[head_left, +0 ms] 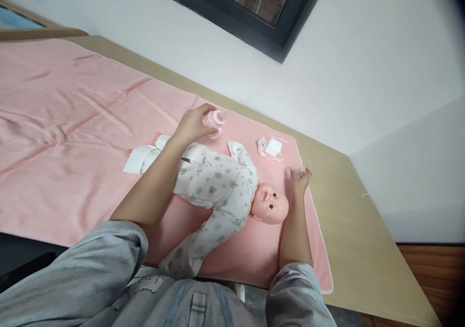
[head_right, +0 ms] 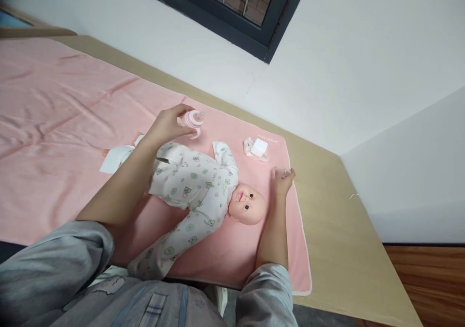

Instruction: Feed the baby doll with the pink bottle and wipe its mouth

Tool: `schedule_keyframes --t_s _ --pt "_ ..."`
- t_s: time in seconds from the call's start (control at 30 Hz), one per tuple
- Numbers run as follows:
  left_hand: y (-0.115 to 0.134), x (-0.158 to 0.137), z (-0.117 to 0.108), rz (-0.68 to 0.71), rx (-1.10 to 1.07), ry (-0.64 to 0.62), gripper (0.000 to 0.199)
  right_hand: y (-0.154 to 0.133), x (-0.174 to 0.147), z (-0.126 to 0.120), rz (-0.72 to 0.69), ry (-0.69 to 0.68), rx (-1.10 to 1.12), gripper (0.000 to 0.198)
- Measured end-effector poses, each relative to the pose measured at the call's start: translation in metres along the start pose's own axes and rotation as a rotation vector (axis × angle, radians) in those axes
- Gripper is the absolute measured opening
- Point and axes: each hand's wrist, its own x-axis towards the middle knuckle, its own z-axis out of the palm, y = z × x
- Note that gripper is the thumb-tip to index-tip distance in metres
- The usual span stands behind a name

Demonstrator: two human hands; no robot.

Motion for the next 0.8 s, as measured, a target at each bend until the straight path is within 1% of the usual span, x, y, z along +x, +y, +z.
schedule_keyframes --t_s 0.07,0.1,0.17,0.23,0.3,0.37,0.47,0.6,0.7,0.8 --pt "0.022 -0.007 0.007 0.068 -0.069 -0.011 0.052 -0.025 -0.002 -0.01 -0.021 -0.011 0.116 0.079" --pt "0.033 -0.011 0.011 0.095 -0.098 -0.022 0.051 -0.041 -0.005 -0.016 -0.077 -0.034 0.164 0.077" --pt "0.056 -0.021 0.019 0.125 -0.15 -0.05 0.052 -0.078 -0.018 -0.027 -0.258 -0.093 0.297 0.076" --pt "0.076 -0.032 0.027 0.168 -0.19 -0.104 0.053 -0.116 -0.041 -0.037 -0.424 -0.164 0.369 0.075" --pt "0.092 -0.043 0.032 0.21 -0.177 -0.164 0.054 -0.147 -0.067 -0.041 -0.556 -0.223 0.391 0.074" --pt "0.104 -0.051 0.035 0.227 -0.121 -0.213 0.057 -0.168 -0.091 -0.041 -0.628 -0.25 0.396 0.075" --pt "0.113 -0.06 0.037 0.23 -0.06 -0.25 0.06 -0.182 -0.115 -0.034 -0.642 -0.288 0.422 0.078" --pt "0.116 -0.066 0.037 0.249 -0.07 -0.229 0.061 -0.188 -0.13 -0.024 -0.587 -0.403 0.433 0.074" --pt "0.115 -0.067 0.038 0.257 -0.092 -0.214 0.074 -0.189 -0.136 -0.02 -0.565 -0.452 0.41 0.076" --pt "0.114 -0.068 0.038 0.253 -0.105 -0.205 0.086 -0.189 -0.141 -0.016 -0.538 -0.479 0.414 0.086"
